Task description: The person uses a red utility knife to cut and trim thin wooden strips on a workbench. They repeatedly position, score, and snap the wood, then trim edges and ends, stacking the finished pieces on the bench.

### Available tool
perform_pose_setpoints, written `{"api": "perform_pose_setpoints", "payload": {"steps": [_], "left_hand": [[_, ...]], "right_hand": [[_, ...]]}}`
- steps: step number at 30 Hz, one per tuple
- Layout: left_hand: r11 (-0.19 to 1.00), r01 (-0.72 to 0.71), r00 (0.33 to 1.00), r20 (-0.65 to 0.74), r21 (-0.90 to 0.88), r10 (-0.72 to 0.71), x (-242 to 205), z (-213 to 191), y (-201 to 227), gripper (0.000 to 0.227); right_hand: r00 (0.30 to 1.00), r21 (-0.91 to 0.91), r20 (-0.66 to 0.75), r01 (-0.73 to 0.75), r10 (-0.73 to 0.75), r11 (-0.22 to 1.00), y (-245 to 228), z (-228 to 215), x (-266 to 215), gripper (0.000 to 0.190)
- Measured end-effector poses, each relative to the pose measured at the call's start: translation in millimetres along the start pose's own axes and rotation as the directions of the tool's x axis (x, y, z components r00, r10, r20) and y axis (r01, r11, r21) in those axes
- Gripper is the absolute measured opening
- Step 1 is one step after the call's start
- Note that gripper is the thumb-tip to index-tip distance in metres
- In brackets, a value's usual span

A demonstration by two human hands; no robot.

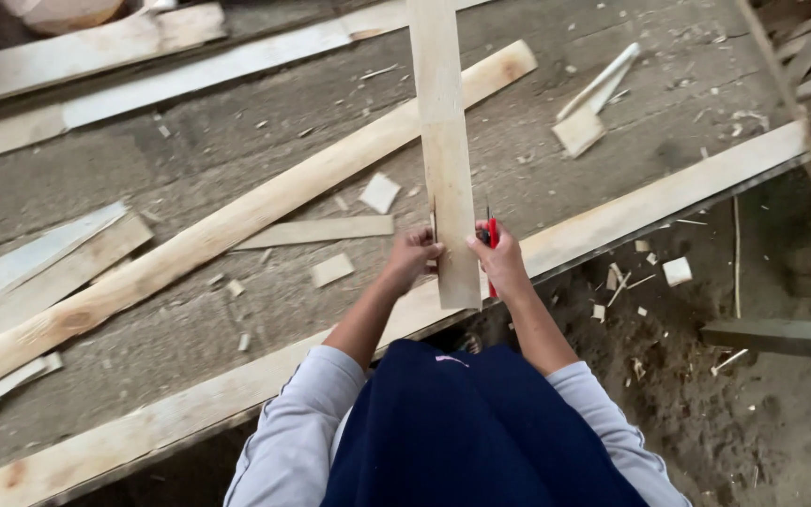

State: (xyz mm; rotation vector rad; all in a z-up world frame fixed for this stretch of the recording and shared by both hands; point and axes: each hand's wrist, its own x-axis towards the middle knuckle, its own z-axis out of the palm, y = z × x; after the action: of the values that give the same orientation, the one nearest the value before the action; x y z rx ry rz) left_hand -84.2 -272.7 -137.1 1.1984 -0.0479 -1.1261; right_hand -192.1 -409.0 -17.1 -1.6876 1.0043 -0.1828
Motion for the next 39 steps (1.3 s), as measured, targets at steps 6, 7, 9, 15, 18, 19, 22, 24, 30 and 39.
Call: {"api": "perform_pose_setpoints", "payload": {"steps": [6, 7, 9, 15, 18, 19, 22, 24, 30, 39], "left_hand": [[0.998, -0.064, 0.998, 0.015, -0.008, 0.064, 65.1, 144.3, -34.1, 0.034], [0.999, -0.054, 0.998, 0.037, -0.002, 0.054, 69.2, 173.2, -35.1, 0.034], [0.999, -0.029, 1.0, -0.011, 0.015, 0.029, 74.4, 220.6, -32.5, 0.025], [0.997, 0.062, 0.997, -0.048, 0.038, -0.06, 100.9, 328.4, -39.0, 0.007], [0.99, 0.056, 0.998, -0.047, 0.133, -0.05, 121.3, 367.1, -34.3, 0.008], [0.987, 0.058, 0.998, -0.041, 0.147, -0.053, 129.1, 378.2, -35.5, 0.008], [0.978, 0.07, 0.997, -0.03, 0.198, -0.065, 157.9, 409.5, -41.5, 0.008], [0.975, 0.104, 0.995, -0.031, 0.198, -0.1, 185.5, 424.8, -47.4, 0.015], [0.917, 0.101, 0.995, -0.014, 0.386, -0.104, 279.8, 466.7, -30.1, 0.044], [0.374, 0.061, 0.975, 0.024, 0.925, -0.219, 377.2, 521.9, -13.5, 0.041]], "right_hand": [[0.983, -0.368, -0.081, 0.124, -0.165, 0.921, 66.1, -131.5, 41.8, 0.063], [0.982, -0.369, -0.104, 0.108, -0.157, 0.923, 64.7, -154.1, 37.3, 0.063], [0.981, -0.465, -0.088, 0.112, -0.171, 0.878, 58.1, -188.9, 29.9, 0.071], [0.985, -0.602, -0.168, -0.081, -0.027, 0.794, 84.8, -272.2, 46.3, 0.091], [0.984, -0.627, -0.164, -0.157, 0.068, 0.763, 102.7, -304.0, 78.1, 0.095], [0.982, -0.617, -0.173, -0.165, 0.072, 0.77, 97.4, -312.1, 81.3, 0.095], [0.964, -0.586, -0.242, -0.238, 0.113, 0.774, 91.0, -338.5, 99.2, 0.083], [0.958, -0.57, -0.252, -0.259, 0.135, 0.779, 99.9, -355.0, 122.5, 0.08], [0.961, -0.63, -0.276, -0.188, 0.009, 0.754, 128.1, -412.3, 226.1, 0.082], [0.953, -0.598, -0.253, -0.29, 0.168, 0.747, 94.4, -500.9, 367.3, 0.083]]}}
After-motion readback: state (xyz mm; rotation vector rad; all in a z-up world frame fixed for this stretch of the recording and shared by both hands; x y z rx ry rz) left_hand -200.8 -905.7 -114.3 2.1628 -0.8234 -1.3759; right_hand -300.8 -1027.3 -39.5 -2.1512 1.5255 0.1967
